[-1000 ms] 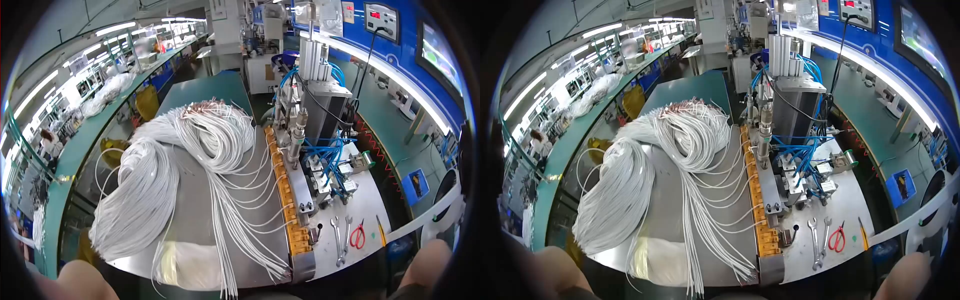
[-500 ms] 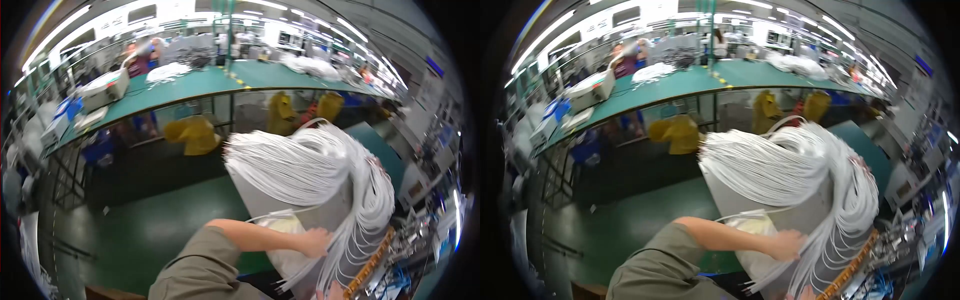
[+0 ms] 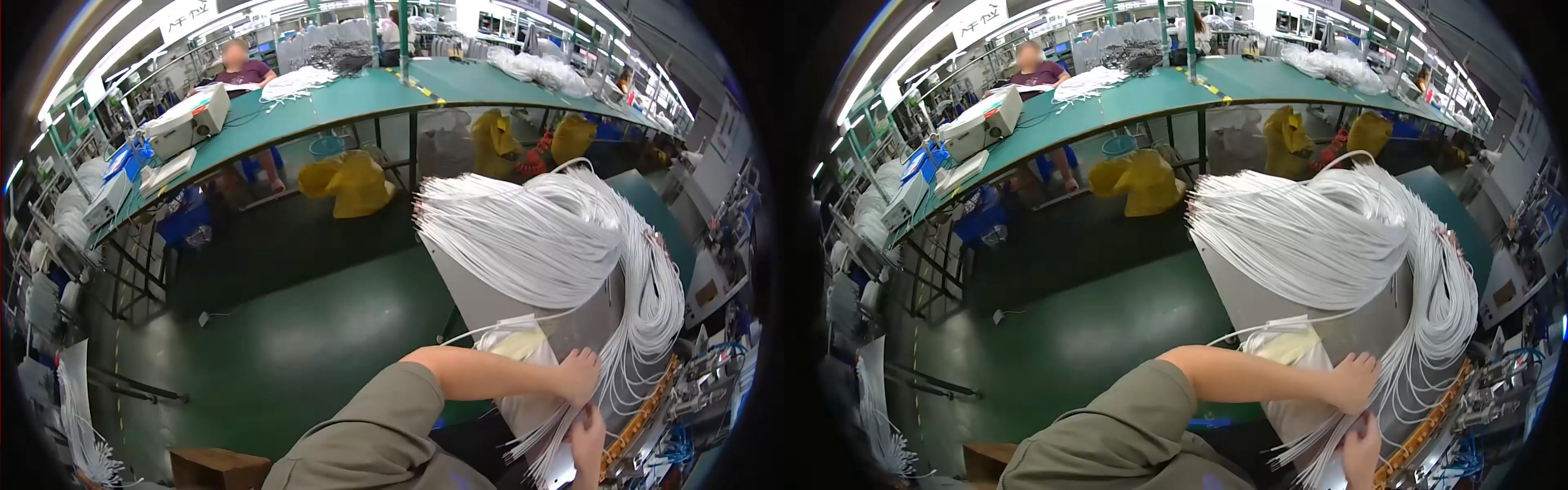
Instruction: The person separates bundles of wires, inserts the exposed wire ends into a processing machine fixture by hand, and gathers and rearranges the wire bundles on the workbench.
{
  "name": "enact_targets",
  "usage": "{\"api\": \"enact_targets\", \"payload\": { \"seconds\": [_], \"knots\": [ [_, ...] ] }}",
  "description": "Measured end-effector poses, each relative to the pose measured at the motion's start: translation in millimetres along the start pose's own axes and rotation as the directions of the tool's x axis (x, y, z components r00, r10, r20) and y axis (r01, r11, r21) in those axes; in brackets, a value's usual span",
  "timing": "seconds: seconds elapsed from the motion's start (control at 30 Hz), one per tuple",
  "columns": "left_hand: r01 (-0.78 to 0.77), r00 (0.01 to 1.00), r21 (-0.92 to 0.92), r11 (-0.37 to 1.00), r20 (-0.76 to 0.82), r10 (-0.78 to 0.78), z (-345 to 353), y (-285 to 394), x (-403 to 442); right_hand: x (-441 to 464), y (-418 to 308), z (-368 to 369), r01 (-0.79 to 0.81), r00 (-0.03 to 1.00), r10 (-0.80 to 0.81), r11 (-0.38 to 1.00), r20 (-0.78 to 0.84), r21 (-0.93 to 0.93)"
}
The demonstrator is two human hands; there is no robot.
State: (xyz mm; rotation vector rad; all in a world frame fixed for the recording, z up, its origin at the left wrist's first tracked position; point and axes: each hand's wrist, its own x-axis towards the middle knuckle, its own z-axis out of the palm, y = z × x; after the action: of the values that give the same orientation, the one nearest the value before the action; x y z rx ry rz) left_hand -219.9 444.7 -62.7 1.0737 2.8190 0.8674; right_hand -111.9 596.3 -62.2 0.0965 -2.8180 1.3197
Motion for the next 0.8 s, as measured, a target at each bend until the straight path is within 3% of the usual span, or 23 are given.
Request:
{"api": "enact_targets", "payload": {
  "seconds": [0.03,0.13,0.2,0.27,0.33,0.4,0.5,0.63,0.8],
  "knots": [
    [0.024,1.000,-0.037,0.999,0.006,-0.023,1.3,0.6,6.4,8.4,-5.5,-3.7,-0.183,0.983,0.179,0.976,0.046,0.119],
    [0.068,0.996,-0.044,0.997,-0.061,-0.071,9.7,1.8,15.5,31.0,-30.5,-7.9,-0.341,0.940,0.329,0.919,0.088,0.197],
    [0.075,0.996,-0.026,0.997,-0.037,-0.076,16.1,1.4,26.5,62.0,38.6,-4.9,-0.240,0.969,0.246,0.958,-0.018,0.159],
    [0.119,0.993,-0.016,0.993,0.000,-0.119,19.7,2.6,37.5,75.9,55.5,-10.8,-0.230,0.967,0.246,0.953,-0.061,0.199],
    [0.164,0.987,-0.019,0.986,-0.001,-0.164,20.3,7.4,43.2,88.1,26.7,-16.6,-0.319,0.937,0.348,0.892,-0.035,0.320],
    [0.187,0.982,-0.013,0.982,0.016,-0.187,11.3,15.9,46.4,97.5,29.9,-21.6,-0.284,0.951,0.307,0.921,-0.048,0.266],
    [0.240,0.969,-0.006,0.971,-0.057,-0.240,13.5,25.8,55.6,104.7,26.3,-38.0,-0.330,0.940,0.340,0.930,-0.035,0.161],
    [0.337,0.911,0.127,0.933,-0.293,-0.289,51.5,25.9,86.8,103.9,23.0,-44.7,-0.300,0.947,0.315,0.937,-0.062,0.178],
    [0.439,0.849,0.104,0.892,-0.372,-0.374,61.6,23.2,110.1,100.9,22.5,-49.6,-0.324,0.942,0.331,0.938,-0.044,0.120]
  ]
}}
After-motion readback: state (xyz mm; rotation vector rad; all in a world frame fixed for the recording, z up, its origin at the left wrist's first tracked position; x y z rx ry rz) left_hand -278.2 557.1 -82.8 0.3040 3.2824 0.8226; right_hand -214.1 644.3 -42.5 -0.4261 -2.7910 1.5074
